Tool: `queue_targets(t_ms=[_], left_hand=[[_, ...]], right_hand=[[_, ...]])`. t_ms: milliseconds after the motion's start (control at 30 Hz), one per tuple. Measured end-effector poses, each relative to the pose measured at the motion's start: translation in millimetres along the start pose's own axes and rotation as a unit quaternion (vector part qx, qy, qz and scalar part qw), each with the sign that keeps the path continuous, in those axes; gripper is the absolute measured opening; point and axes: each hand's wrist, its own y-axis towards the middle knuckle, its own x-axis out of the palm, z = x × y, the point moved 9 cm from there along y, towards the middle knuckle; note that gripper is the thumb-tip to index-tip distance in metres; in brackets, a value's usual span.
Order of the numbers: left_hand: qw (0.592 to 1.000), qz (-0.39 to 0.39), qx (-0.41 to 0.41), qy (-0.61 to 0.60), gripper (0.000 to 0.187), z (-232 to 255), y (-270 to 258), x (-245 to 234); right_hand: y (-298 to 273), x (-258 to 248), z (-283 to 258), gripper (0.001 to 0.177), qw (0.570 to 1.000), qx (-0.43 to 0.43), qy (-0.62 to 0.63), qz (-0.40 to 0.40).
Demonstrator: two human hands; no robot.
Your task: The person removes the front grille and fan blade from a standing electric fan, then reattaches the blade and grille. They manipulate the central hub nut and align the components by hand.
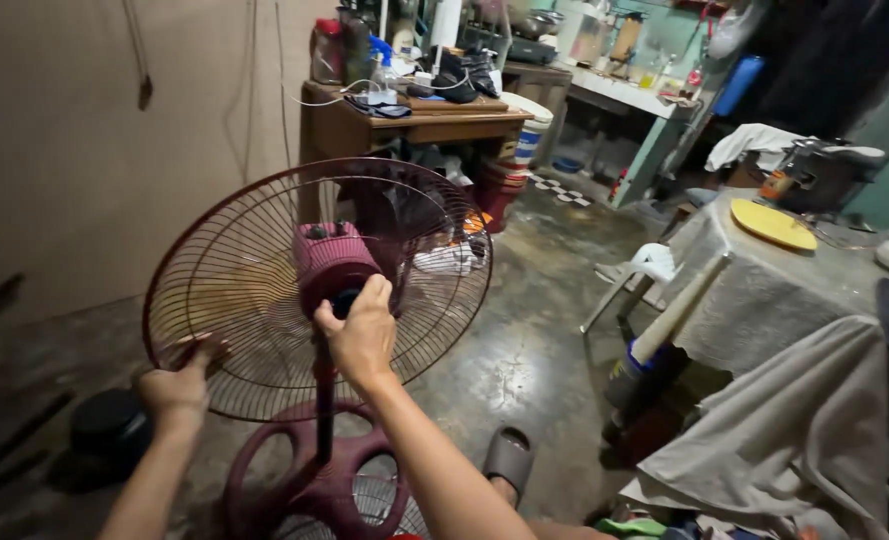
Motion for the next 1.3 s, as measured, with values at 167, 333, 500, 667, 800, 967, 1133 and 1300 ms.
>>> queue_targets(t_ms=[167,333,500,667,800,967,1133,1300], left_hand=[[0.991,0.017,0.067,0.111,0.028,38.0,-15.4,-6.8],[0.995,0.009,-0.006,0.100,0.028,58.6,-21.7,-2.7],[0.994,0.002,0.038,0.106,0.023,78.5,-28.2,-3.3],[0.998,-0.016,-0.038,-0.037,0.020,71.2,-32.1,2.0],[0.997,0.046,-0.021,0.057,0.028,79.4,-35.8,-3.2],[0.996,0.066,-0.017,0.063,0.036,76.0,-35.8,-5.2],[0.979,0.079,-0.039,0.183,0.052,61.0,-27.5,-11.3],[0.982,0.070,-0.038,0.172,0.057,52.8,-26.0,-11.2]], right_hand=[[-10.9,2.6,-24.3,0.044,0.968,-0.208,-0.137,0.027],[-8.7,-7.8,-24.0,0.051,0.975,-0.172,-0.144,-0.004],[-5.2,-19.2,-4.2,0.058,0.997,0.000,0.067,0.038],[6.2,3.4,41.7,0.054,0.973,0.211,0.097,0.009],[8.7,6.7,42.5,0.049,0.975,0.199,0.101,0.004],[1.6,-0.1,6.4,0.046,0.998,0.055,0.024,0.011],[4.1,-8.1,2.2,0.054,0.997,0.043,0.059,0.034],[7.2,5.2,32.5,0.052,0.975,0.196,0.094,-0.041]])
